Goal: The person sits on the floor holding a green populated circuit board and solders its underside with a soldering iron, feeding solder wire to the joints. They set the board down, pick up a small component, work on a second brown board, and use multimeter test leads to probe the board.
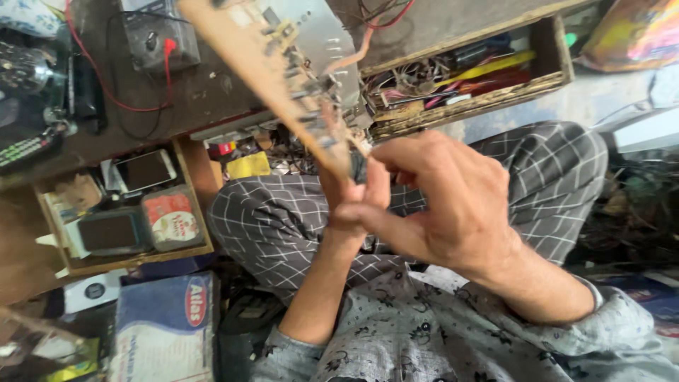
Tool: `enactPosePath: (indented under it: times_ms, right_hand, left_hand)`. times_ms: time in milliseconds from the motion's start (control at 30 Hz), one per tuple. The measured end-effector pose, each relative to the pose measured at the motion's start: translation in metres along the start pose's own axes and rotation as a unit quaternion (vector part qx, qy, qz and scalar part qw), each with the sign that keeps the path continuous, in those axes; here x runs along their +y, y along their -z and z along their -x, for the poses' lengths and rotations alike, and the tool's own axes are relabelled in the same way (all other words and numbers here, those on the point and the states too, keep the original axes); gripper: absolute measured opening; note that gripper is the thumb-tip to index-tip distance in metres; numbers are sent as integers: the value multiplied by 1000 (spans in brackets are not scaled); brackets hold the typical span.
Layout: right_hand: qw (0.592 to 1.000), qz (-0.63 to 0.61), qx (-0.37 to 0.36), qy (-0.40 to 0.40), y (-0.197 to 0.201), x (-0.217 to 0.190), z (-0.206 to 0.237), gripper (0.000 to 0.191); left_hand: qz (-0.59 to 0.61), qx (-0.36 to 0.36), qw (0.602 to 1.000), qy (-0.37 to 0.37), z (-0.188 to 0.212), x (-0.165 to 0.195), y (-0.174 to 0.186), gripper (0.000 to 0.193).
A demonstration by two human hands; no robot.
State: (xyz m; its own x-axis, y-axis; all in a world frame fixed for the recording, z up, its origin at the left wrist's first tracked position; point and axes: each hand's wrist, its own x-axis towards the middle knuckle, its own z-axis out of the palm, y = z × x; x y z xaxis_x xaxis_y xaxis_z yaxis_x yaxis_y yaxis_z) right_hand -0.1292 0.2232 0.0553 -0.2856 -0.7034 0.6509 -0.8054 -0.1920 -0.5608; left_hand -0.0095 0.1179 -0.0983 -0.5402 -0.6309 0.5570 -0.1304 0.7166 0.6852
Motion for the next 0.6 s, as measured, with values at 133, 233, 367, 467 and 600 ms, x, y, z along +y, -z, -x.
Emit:
enactPosePath:
  times_ms: [133, 233, 367, 467, 600]
  right_hand:
    - [997, 45, 30, -56, 10, 14, 19, 19]
    - [986, 123, 88, -65, 19, 34, 30, 13]
    - [964, -99, 132, -208, 36, 45, 52, 30]
    - [946, -135, 127, -265, 34, 69, 64, 35]
    - [919, -198, 116, -321, 8, 129, 66, 38]
  left_hand:
    - [32, -23, 999, -32, -20, 36, -20, 86]
    - [-50, -10, 997, -63, -32, 52, -41, 90]
    - [-174, -45, 981, -74, -36, 58, -56, 88]
    - [-229, -85, 965, -94, -37, 54, -57, 85]
    - [-363, -162, 910, -119, -53, 33, -59, 83]
